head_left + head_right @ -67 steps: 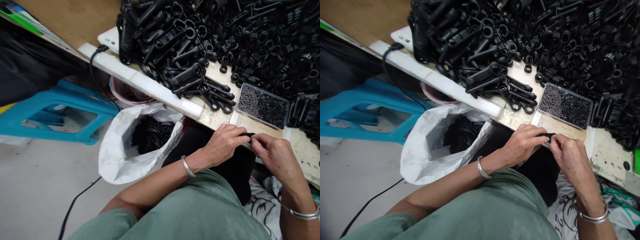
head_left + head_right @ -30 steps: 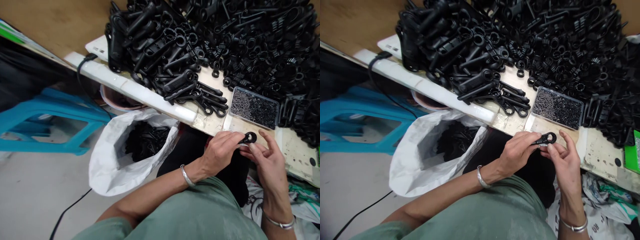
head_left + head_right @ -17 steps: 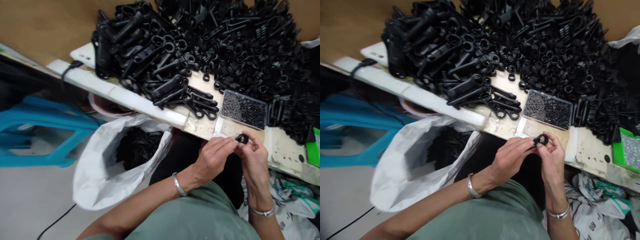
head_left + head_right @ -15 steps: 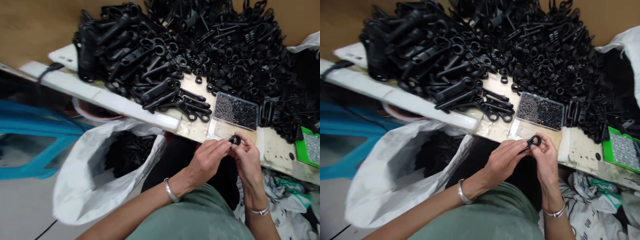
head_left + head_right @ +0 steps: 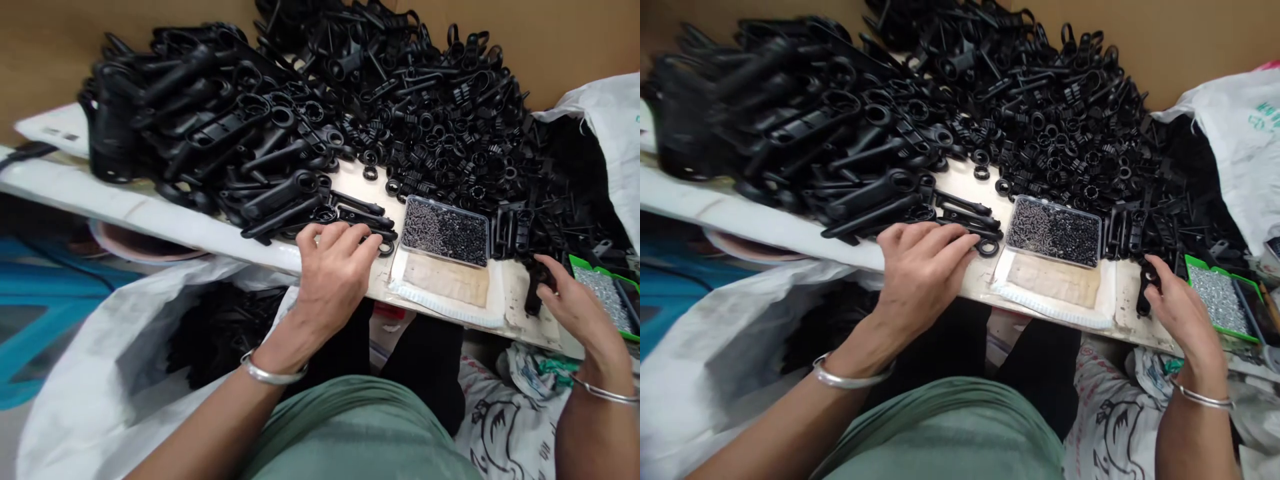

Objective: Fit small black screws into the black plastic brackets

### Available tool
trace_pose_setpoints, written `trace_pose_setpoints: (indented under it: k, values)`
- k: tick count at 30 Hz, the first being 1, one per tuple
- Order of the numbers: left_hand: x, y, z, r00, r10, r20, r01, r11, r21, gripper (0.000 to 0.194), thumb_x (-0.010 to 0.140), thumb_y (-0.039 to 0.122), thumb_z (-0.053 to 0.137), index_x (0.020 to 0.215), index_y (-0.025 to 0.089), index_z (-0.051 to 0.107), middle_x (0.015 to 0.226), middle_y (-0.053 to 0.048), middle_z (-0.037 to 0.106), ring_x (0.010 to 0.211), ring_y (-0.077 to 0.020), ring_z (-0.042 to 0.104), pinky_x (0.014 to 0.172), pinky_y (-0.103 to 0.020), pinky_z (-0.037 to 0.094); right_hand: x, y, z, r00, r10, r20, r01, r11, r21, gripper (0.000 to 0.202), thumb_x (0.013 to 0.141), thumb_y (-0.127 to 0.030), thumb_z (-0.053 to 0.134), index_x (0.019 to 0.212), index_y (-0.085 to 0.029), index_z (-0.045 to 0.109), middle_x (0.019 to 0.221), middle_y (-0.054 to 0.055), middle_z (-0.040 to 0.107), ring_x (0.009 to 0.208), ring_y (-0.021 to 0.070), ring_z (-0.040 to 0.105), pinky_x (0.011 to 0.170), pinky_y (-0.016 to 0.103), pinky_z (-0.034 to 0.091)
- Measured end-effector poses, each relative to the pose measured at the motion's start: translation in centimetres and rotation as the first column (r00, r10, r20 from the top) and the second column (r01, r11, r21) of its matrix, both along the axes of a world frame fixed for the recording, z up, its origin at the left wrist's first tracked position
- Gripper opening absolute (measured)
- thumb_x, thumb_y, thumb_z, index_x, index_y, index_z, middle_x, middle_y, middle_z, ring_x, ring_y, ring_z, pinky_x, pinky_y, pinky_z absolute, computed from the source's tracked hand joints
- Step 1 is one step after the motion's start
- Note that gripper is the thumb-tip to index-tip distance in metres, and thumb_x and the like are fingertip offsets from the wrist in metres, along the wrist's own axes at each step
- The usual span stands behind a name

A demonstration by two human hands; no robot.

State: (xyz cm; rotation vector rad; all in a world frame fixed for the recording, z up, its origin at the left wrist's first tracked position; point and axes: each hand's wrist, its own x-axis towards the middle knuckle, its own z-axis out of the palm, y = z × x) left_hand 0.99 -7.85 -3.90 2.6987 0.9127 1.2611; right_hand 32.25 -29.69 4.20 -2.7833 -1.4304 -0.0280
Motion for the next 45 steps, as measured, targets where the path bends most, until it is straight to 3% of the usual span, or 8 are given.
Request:
trace_pose_setpoints:
  k: [7,14,18,21,28,33,38,45]
  values:
    - [0.6,0.7,-0.3,0.98,-0.021,-0.196,0.022,1.0,0.005,0.027,0.095,0.009,0.041,0.086,0.022,0.063,0.086,-0.005,0.069,0.086,-0.0255,0.057,0.088,-0.052,0.038,0.0,0.9,-3.3,0.987,-0.061,0.148,0.031,0.981,0.192,0.052,0.089,-0.034,0.049,0.137,-0.017,0.053,0.081,0.007,0.073,0.067,0.0238,0.065,0.063,0.034,0.044]
    - [0.8,0.7,0.0,0.948,-0.01,-0.318,0.057,0.989,0.14,0.022,0.093,0.006,0.045,0.081,0.014,0.061,0.08,-0.007,0.065,0.079,-0.0229,0.057,0.091,-0.04,0.048,-3.2,-1.1,-2.2,0.97,-0.234,0.067,0.211,0.946,0.247,0.049,0.093,-0.05,0.049,0.135,-0.026,0.057,0.108,0.018,0.072,0.097,0.037,0.069,0.082,0.045,0.048]
    - [0.2,0.2,-0.2,0.967,-0.015,-0.256,0.06,0.984,0.168,0.023,0.095,0.006,0.043,0.083,0.014,0.062,0.079,-0.006,0.065,0.075,-0.0196,0.057,0.097,-0.037,0.047,-6.1,0.0,-2.9,0.992,-0.129,0.005,0.119,0.933,0.34,0.044,0.092,-0.05,0.053,0.126,-0.024,0.065,0.109,0.015,0.072,0.094,0.0372,0.07,0.082,0.047,0.051]
    - [-0.8,-0.5,-0.1,0.969,-0.034,-0.243,0.081,0.979,0.186,0.025,0.098,0.008,0.041,0.085,0.014,0.062,0.082,-0.006,0.066,0.076,-0.0187,0.056,0.097,-0.038,0.047,-8.9,2.6,-3.7,0.991,0.117,0.063,-0.133,0.856,0.5,0.031,0.093,-0.042,0.057,0.109,-0.02,0.071,0.105,0.01,0.074,0.092,0.0288,0.071,0.085,0.042,0.053]
    - [-2.0,-1.5,-0.3,0.955,-0.04,-0.294,0.072,0.992,0.1,0.028,0.098,0.007,0.039,0.079,0.015,0.059,0.079,-0.002,0.064,0.077,-0.0182,0.057,0.098,-0.046,0.042,-15.2,10.0,-4.8,0.828,0.556,0.074,-0.532,0.735,0.421,0.021,0.098,-0.023,0.051,0.107,-0.017,0.068,0.097,0.008,0.07,0.088,0.0207,0.064,0.085,0.035,0.05]
    - [-2.2,-1.4,-0.2,0.958,0.026,-0.285,-0.001,0.996,0.086,0.025,0.1,0.009,0.041,0.088,0.014,0.063,0.091,-0.003,0.069,0.085,-0.0187,0.061,0.101,-0.05,0.038,-17.9,14.3,-5.5,0.78,0.539,0.317,-0.605,0.779,0.166,0.02,0.095,-0.021,0.054,0.107,-0.017,0.07,0.094,0.01,0.064,0.086,0.0243,0.05,0.068,0.034,0.041]
    - [-2.5,-1.2,-0.1,0.965,0.052,-0.257,-0.031,0.996,0.084,0.025,0.1,0.01,0.041,0.093,0.014,0.065,0.105,-0.005,0.072,0.088,-0.0188,0.063,0.102,-0.053,0.038,-18.3,16.0,-5.6,0.76,0.552,0.342,-0.614,0.782,0.104,0.016,0.095,-0.017,0.054,0.094,-0.016,0.07,0.09,0.01,0.062,0.086,0.0245,0.047,0.072,0.035,0.04]
    - [-2.6,-0.8,-0.4,0.985,0.057,-0.166,-0.047,0.997,0.064,0.032,0.102,0.01,0.034,0.101,0.013,0.066,0.109,-0.008,0.074,0.088,-0.0188,0.066,0.101,-0.051,0.038,-17.8,13.4,-4.5,0.794,0.608,0.019,-0.595,0.769,0.234,0.017,0.097,-0.024,0.051,0.098,-0.017,0.067,0.089,0.009,0.061,0.087,0.0231,0.055,0.076,0.035,0.044]
